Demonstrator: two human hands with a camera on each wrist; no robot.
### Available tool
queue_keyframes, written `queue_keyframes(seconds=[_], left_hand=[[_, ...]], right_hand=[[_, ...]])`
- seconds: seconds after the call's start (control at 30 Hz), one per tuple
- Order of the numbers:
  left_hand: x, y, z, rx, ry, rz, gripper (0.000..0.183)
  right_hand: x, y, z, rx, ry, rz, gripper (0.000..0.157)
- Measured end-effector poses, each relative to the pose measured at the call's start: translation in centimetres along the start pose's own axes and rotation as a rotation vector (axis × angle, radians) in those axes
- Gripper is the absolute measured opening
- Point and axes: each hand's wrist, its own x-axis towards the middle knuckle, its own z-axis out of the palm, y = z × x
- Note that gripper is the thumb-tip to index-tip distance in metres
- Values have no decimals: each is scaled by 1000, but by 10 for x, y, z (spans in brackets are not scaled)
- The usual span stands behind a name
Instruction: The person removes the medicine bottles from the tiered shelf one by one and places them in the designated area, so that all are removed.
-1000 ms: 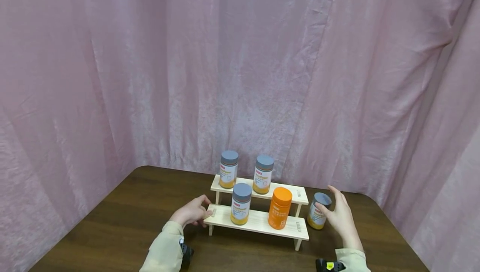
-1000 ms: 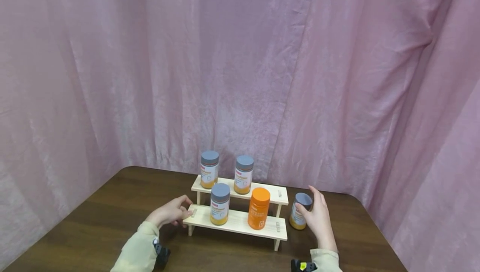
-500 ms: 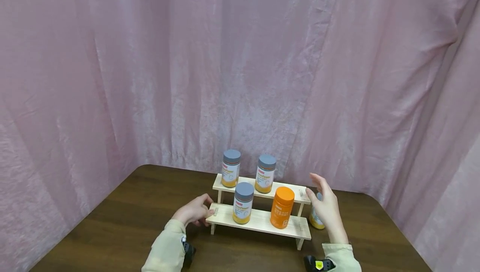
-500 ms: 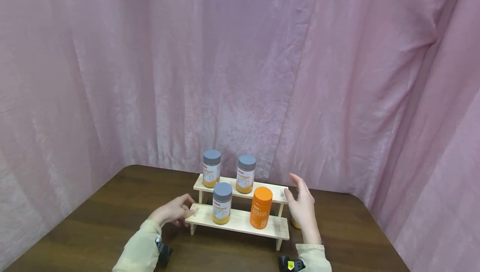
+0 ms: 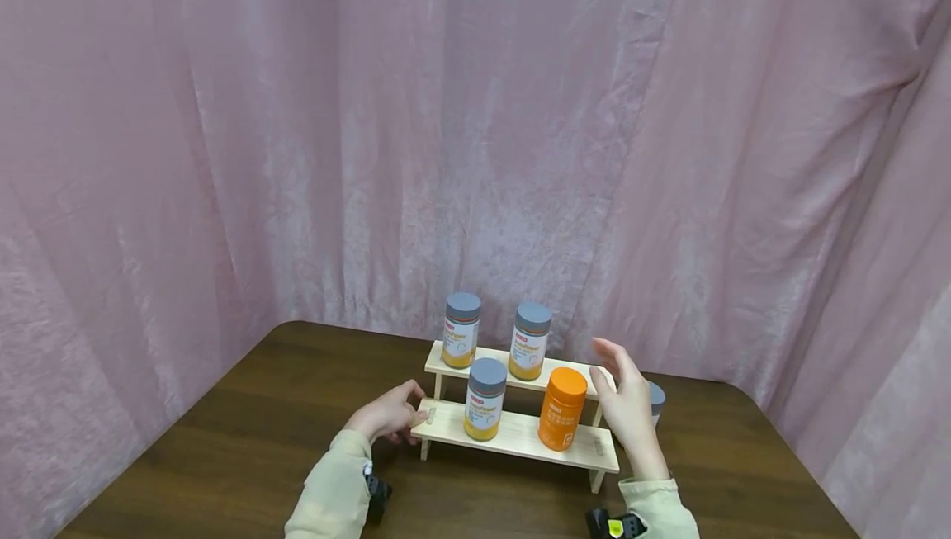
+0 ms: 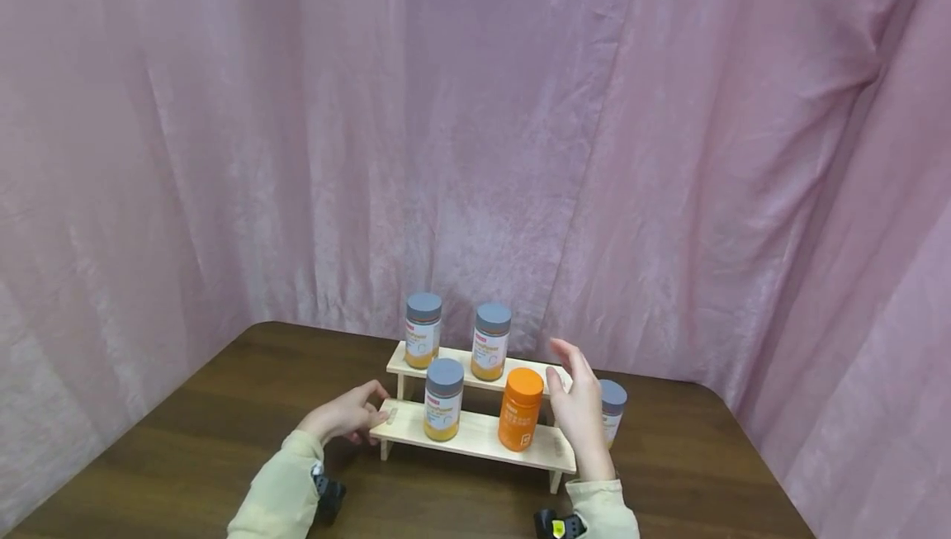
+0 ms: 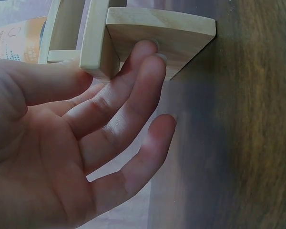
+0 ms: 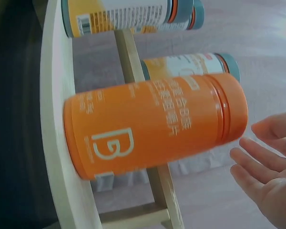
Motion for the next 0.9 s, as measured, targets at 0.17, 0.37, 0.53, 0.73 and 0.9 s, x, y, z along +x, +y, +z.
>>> queue_keyframes(seconds=[0.17,0.37,0.53,0.73,0.9], left_hand=[[-1,-1,-1,-3,-2,2,21],[1,1,2,5,-11,11,21],[2,1,5,11,-16,17,21],[3,-3,4,3,-12,21,21],[2,-6,2,9,-1,20,20]], right_hand=[[0,-7,9,10,1,-32,40],[0,-12,14,47,-6,-18,41],[1,-16,19,82,-9,10,43],[8,-24,29,107,-48,22,48],[16,-32,35,75,-110,57,62]])
